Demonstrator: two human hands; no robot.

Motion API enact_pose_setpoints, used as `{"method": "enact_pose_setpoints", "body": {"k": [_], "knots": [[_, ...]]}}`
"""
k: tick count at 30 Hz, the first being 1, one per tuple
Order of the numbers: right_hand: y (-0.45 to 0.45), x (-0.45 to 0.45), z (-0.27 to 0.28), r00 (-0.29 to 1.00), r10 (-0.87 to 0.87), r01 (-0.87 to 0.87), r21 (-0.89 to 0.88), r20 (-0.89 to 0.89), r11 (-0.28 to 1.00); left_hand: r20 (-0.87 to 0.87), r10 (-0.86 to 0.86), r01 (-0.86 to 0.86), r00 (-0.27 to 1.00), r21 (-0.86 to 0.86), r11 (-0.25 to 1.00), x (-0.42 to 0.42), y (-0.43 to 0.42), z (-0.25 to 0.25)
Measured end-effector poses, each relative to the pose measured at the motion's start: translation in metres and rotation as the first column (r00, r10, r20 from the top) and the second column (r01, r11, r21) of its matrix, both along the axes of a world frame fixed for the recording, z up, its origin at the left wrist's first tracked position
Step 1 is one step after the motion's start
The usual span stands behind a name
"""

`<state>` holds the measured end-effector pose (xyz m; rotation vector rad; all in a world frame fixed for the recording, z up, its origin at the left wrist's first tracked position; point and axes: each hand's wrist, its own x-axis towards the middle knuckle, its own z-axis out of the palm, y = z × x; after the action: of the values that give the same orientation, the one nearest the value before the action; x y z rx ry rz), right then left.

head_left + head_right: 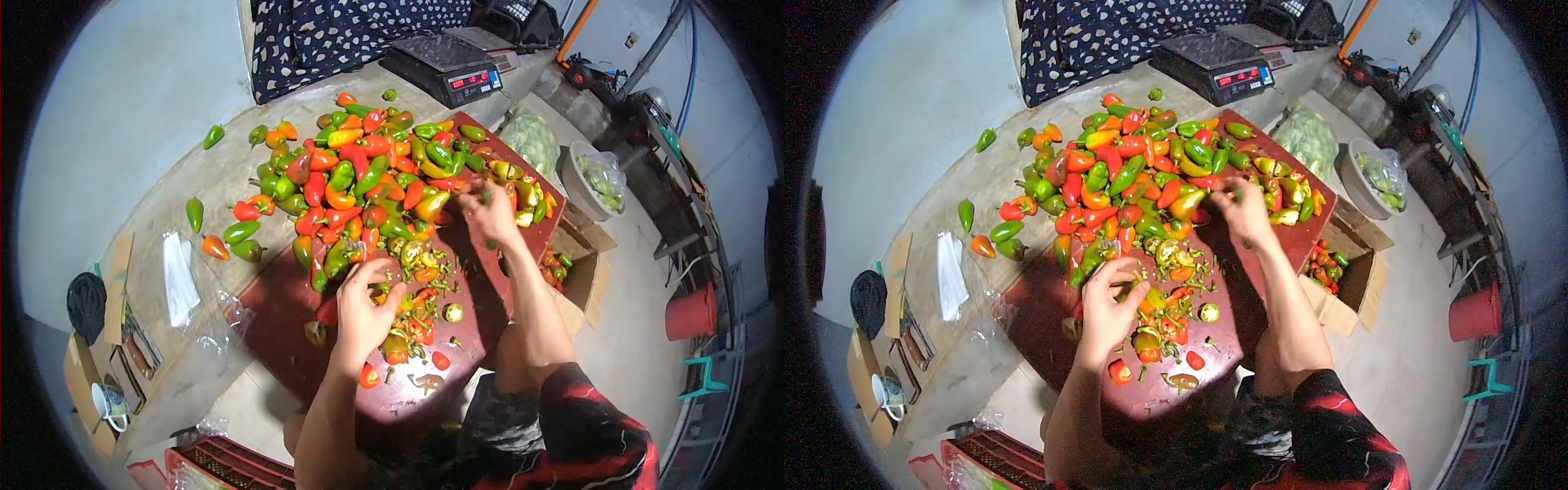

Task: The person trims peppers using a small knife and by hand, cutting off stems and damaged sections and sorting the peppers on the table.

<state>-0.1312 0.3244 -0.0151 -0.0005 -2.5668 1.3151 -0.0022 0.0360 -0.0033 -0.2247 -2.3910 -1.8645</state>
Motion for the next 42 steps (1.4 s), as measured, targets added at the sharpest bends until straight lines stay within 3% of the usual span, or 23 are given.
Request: {"method": "enact_pose_setpoints", "body": {"k": [2, 3, 6, 12, 14, 16, 18, 19, 21, 24, 26, 28, 29, 30, 31, 32, 34, 37, 40, 41, 42], "knots": [[-0.024, 0.018, 0.007, 0.987, 0.155, -0.162, 0.202, 0.052, 0.966, 0.004, -0.005, 0.005, 1.0, -0.012, 1.0, 0.0, 0.0, -0.004], [-0.029, 0.019, 0.0, 0.969, 0.183, -0.218, 0.221, 0.166, 0.951, 0.02, 0.0, 0.0, 1.0, -0.016, 1.0, 0.001, -0.001, -0.006], [-0.045, 0.026, -0.011, 0.964, 0.247, -0.265, 0.331, 0.097, 0.906, 0.038, -0.002, 0.003, 0.999, -0.029, 1.0, 0.0, -0.003, -0.001], [-0.081, 0.045, 0.008, 0.934, 0.335, -0.357, 0.299, 0.123, 0.885, 0.062, -0.008, 0.013, 0.998, -0.075, 0.997, 0.0, -0.007, -0.001], [-0.092, 0.06, 0.015, 0.882, 0.452, -0.47, 0.318, 0.135, 0.823, 0.066, 0.013, -0.005, 0.998, -0.12, 0.993, -0.002, -0.01, -0.003], [-0.098, 0.068, 0.012, 0.822, 0.501, -0.565, 0.276, 0.269, 0.778, 0.04, 0.08, -0.074, 0.996, -0.133, 0.988, -0.002, -0.012, -0.009], [-0.106, 0.076, 0.016, 0.817, 0.386, -0.532, 0.304, 0.429, 0.79, 0.031, 0.091, -0.088, 0.995, -0.099, 0.991, -0.003, -0.013, -0.019], [-0.109, 0.079, 0.02, 0.818, 0.385, -0.531, 0.302, 0.428, 0.792, -0.01, 0.102, -0.103, 0.995, -0.126, 0.987, -0.003, -0.013, -0.021], [-0.115, 0.081, 0.026, 0.83, 0.161, -0.434, 0.438, 0.534, 0.788, -0.056, 0.107, -0.114, 0.993, -0.153, 0.982, -0.003, -0.015, -0.022], [-0.113, 0.079, 0.031, 0.784, 0.19, -0.492, 0.404, 0.591, 0.771, -0.07, 0.088, -0.1, 0.994, -0.192, 0.976, -0.002, -0.013, -0.019], [-0.105, 0.078, 0.027, 0.84, 0.206, -0.458, 0.453, 0.501, 0.765, -0.095, 0.081, -0.101, 0.992, -0.228, 0.968, -0.002, -0.012, -0.017], [-0.101, 0.074, 0.042, 0.761, 0.5, -0.607, 0.18, 0.413, 0.774, -0.057, 0.034, -0.048, 0.998, -0.258, 0.965, -0.002, -0.009, -0.006], [-0.095, 0.071, 0.023, 0.757, 0.59, -0.632, 0.083, 0.283, 0.771, -0.047, -0.04, 0.032, 0.998, -0.163, 0.986, -0.002, -0.006, -0.001], [-0.095, 0.073, 0.03, 0.759, 0.587, -0.628, 0.083, 0.281, 0.773, -0.043, -0.115, 0.112, 0.992, -0.067, 0.991, -0.001, -0.004, 0.005], [-0.097, 0.075, 0.044, 0.721, 0.596, -0.597, -0.121, 0.353, 0.793, 0.004, -0.206, 0.206, 0.978, -0.001, 0.978, 0.0, -0.006, 0.015], [-0.099, 0.078, 0.054, 0.668, 0.617, -0.529, -0.317, 0.416, 0.787, 0.006, -0.207, 0.207, 0.978, -0.003, 0.978, 0.001, -0.006, 0.016], [-0.096, 0.08, 0.052, 0.656, 0.596, -0.474, -0.363, 0.463, 0.802, 0.085, -0.21, 0.193, 0.974, 0.171, 0.966, 0.004, -0.006, 0.016], [-0.095, 0.081, 0.042, 0.538, 0.701, -0.314, -0.66, 0.468, 0.682, 0.034, -0.206, 0.197, 0.978, 0.173, 0.965, -0.002, -0.008, 0.0], [-0.099, 0.085, 0.039, 0.54, 0.688, -0.235, -0.699, 0.484, 0.676, -0.004, -0.205, 0.202, 0.979, 0.189, 0.961, -0.005, -0.006, -0.005], [-0.102, 0.088, 0.041, 0.647, 0.583, -0.321, -0.518, 0.491, 0.793, 0.185, -0.158, 0.092, 0.97, 0.325, 0.941, -0.004, -0.008, -0.003], [-0.105, 0.089, 0.041, 0.641, 0.59, -0.321, -0.527, 0.491, 0.787, 0.372, -0.128, -0.048, 0.919, 0.43, 0.901, -0.004, -0.01, -0.002]]}}
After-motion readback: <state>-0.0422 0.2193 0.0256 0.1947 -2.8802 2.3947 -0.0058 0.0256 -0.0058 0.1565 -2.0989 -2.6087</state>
